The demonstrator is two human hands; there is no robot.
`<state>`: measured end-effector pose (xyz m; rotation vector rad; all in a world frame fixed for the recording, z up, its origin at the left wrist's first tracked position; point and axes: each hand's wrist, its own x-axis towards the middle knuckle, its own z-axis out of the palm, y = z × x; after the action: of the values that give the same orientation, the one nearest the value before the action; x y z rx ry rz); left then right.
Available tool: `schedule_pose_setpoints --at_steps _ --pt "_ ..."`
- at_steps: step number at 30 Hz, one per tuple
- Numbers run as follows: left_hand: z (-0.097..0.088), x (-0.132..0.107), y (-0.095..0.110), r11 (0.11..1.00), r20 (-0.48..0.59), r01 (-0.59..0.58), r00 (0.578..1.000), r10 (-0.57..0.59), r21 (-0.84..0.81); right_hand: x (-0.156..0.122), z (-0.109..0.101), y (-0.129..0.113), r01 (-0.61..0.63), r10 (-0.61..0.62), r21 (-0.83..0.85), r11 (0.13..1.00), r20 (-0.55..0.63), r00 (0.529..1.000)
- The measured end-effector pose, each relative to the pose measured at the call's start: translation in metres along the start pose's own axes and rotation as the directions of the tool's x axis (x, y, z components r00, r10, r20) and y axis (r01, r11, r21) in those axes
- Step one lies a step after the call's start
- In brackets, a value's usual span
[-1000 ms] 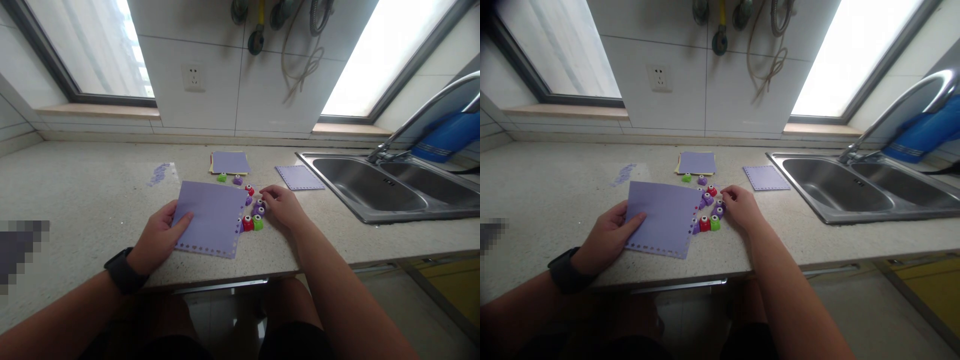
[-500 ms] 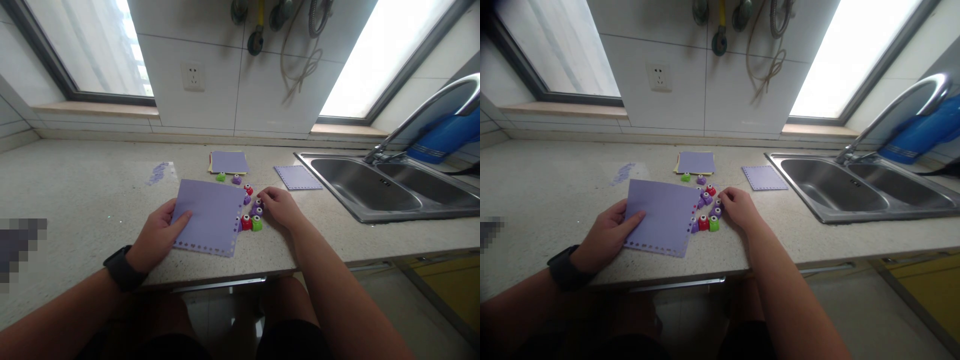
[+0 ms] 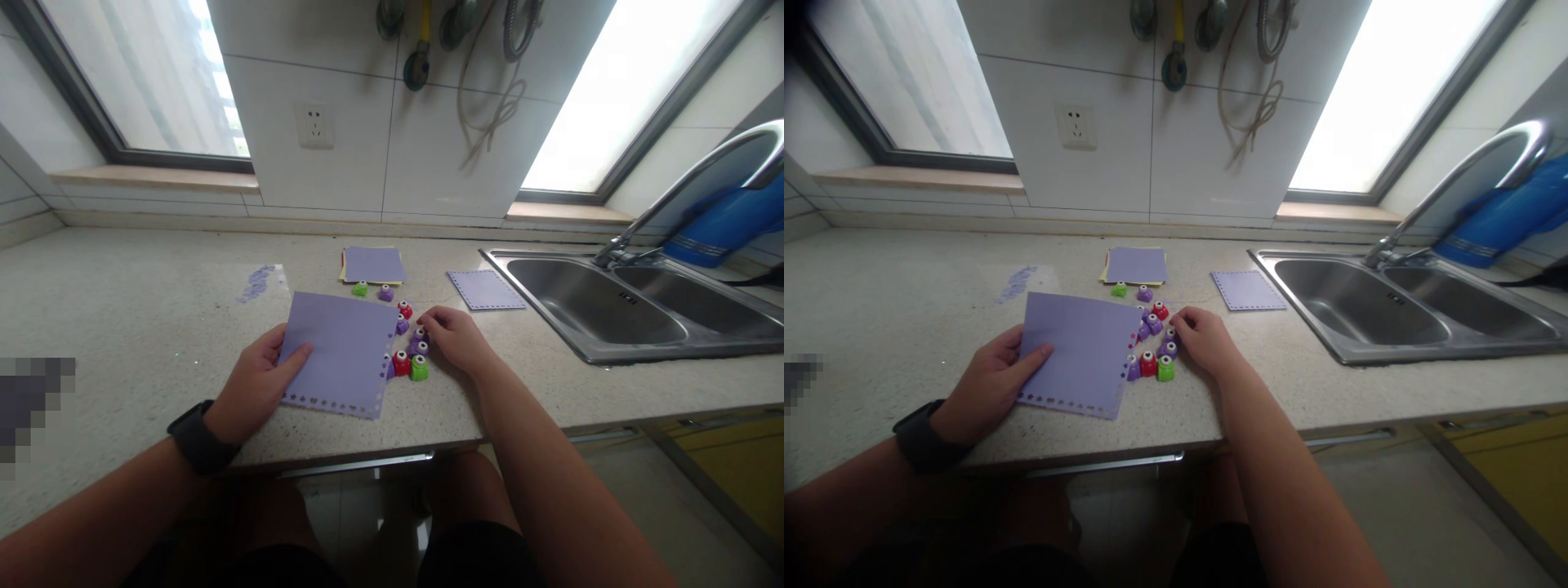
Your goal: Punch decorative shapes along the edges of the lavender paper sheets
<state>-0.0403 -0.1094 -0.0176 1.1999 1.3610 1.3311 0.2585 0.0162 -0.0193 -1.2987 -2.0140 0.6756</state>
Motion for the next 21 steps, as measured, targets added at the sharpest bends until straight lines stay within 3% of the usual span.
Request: schedule_pose_setpoints --at_steps 21 --pt "-0.0019 0.0002 -0.0047 0.999 -0.005 -0.023 1.0 0.023 0.031 -0.002 -0.0004 -0.0026 0.001 -0.001 -0.01 1.0 -0.012 1.0"
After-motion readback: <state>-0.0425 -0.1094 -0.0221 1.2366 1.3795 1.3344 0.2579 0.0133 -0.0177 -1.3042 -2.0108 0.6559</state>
